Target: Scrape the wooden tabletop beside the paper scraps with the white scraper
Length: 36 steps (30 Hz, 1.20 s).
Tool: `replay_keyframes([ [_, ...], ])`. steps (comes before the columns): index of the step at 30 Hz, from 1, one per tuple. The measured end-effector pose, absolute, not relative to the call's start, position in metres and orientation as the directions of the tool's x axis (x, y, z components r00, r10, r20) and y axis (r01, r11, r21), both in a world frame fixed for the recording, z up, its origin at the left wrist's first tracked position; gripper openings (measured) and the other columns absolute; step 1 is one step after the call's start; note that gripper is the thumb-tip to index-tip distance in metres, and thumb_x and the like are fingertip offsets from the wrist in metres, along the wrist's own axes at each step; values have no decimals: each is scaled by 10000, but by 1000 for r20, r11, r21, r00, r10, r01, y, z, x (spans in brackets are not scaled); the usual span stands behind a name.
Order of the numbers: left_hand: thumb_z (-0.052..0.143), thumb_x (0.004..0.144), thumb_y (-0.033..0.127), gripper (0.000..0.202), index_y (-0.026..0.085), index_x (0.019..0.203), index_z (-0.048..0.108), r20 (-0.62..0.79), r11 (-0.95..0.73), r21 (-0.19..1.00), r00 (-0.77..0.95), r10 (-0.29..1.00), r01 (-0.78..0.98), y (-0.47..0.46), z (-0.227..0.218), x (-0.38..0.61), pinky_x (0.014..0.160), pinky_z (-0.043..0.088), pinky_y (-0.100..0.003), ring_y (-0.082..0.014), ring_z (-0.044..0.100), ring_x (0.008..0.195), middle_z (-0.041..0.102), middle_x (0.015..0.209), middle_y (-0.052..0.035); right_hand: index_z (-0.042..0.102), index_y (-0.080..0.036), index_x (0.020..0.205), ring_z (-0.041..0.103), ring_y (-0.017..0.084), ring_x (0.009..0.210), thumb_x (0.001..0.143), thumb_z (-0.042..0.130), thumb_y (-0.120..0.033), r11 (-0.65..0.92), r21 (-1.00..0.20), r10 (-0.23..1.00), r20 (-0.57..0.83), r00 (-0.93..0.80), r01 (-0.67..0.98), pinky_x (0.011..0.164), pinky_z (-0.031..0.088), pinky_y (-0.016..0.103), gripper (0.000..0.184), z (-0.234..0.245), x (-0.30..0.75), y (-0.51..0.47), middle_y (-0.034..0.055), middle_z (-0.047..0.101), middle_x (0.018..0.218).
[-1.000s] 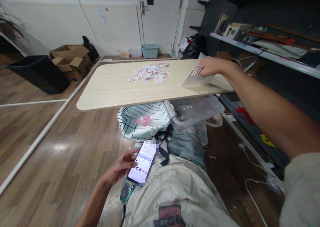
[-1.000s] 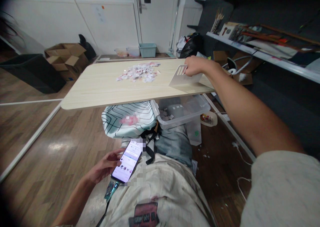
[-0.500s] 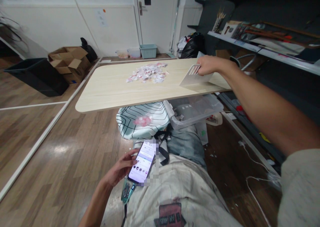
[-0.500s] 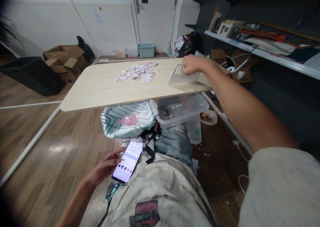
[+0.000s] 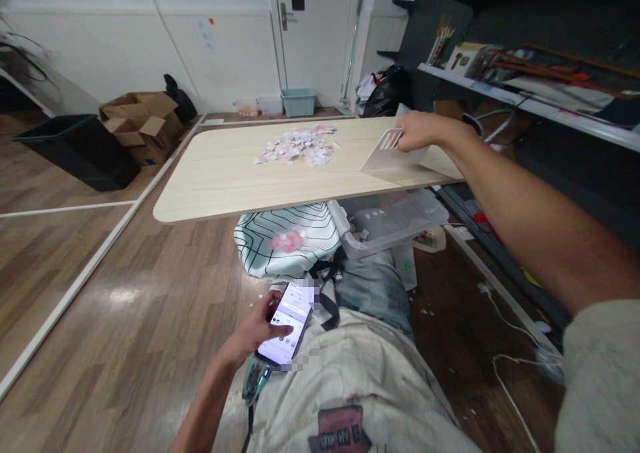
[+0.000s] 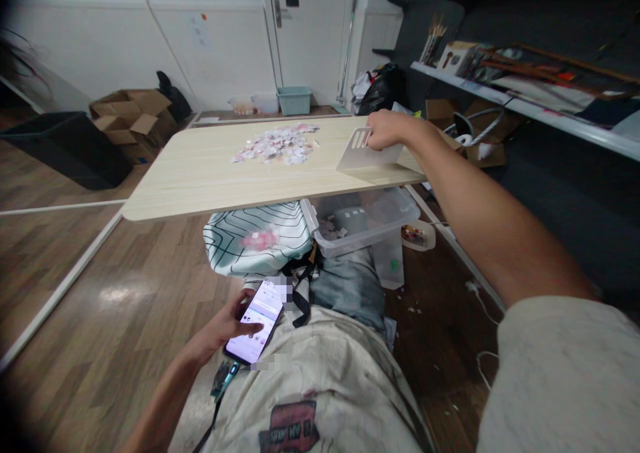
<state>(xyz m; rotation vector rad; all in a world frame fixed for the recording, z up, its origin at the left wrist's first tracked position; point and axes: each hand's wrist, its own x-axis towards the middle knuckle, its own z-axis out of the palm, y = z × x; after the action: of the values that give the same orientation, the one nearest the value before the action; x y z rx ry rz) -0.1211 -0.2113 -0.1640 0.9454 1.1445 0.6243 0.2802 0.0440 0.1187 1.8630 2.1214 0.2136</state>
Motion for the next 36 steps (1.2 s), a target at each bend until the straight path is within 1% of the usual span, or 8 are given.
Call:
replay_keyframes([
  [3, 1037, 570, 366, 672, 242, 1007, 541, -499, 508, 860, 278, 821, 42, -210, -170, -116, 576, 493, -254, -160, 671, 663, 764, 877, 14, 772, 59, 1310, 770, 320, 1038, 871, 626, -129, 133, 301, 987, -131, -97, 944, 769, 497, 328, 500, 119, 280, 43, 307, 783, 1255],
  [10, 1049, 577, 472, 695, 244, 973, 526, -502, 511, 859, 251, 828, 30, -210, -174, -115, 587, 507, -254, -165, 691, 661, 790, 895, -6, 765, 62, 1322, 774, 344, 1076, 883, 621, -152, 117, 296, 988, -134, -80, 948, 811, 531, 353, 510, 119, 279, 43, 327, 765, 1300],
  [15, 1062, 595, 475, 698, 228, 1045, 588, -473, 485, 874, 317, 822, 47, -211, -168, -121, 653, 525, -259, -181, 701, 766, 789, 930, -21, 763, 60, 1320, 765, 310, 1059, 870, 629, -153, 143, 310, 986, -130, -107, 940, 783, 504, 322, 516, 119, 280, 43, 308, 780, 1266],
  [21, 1031, 699, 493, 753, 222, 1285, 643, -496, 510, 858, 366, 787, 66, -220, -151, -129, 740, 559, -303, -232, 725, 903, 805, 1116, -80, 793, 39, 1263, 750, 297, 1001, 825, 653, -163, 160, 304, 981, -150, -119, 939, 748, 480, 321, 502, 119, 283, 47, 276, 805, 1178],
  [24, 1037, 696, 454, 796, 226, 1359, 661, -469, 485, 873, 353, 810, 48, -226, -149, -128, 891, 585, -355, -295, 735, 1101, 788, 1262, -114, 797, 36, 1257, 741, 295, 1004, 814, 657, -167, 162, 296, 981, -148, -123, 941, 763, 483, 321, 507, 118, 284, 49, 264, 807, 1176],
  [26, 1060, 647, 401, 834, 219, 1361, 670, -429, 435, 898, 338, 838, 60, -227, -151, -126, 983, 570, -379, -323, 717, 1188, 771, 1314, -130, 797, 38, 1261, 738, 299, 1013, 809, 659, -159, 157, 296, 982, -148, -117, 942, 781, 490, 326, 512, 118, 284, 49, 267, 803, 1189],
  [29, 1070, 580, 346, 902, 206, 1365, 648, -408, 392, 913, 328, 852, 116, -226, -156, -123, 979, 567, -402, -339, 719, 1159, 768, 1291, -143, 789, 41, 1278, 740, 296, 1011, 818, 658, -143, 148, 294, 983, -146, -109, 944, 778, 487, 323, 512, 119, 283, 47, 271, 801, 1196],
  [36, 1049, 608, 344, 877, 211, 1350, 601, -410, 380, 912, 356, 840, 154, -222, -156, -122, 950, 571, -405, -338, 729, 1139, 763, 1269, -143, 777, 51, 1299, 749, 291, 984, 839, 647, -125, 133, 276, 984, -149, -94, 952, 757, 479, 321, 509, 122, 278, 40, 272, 800, 1194],
])
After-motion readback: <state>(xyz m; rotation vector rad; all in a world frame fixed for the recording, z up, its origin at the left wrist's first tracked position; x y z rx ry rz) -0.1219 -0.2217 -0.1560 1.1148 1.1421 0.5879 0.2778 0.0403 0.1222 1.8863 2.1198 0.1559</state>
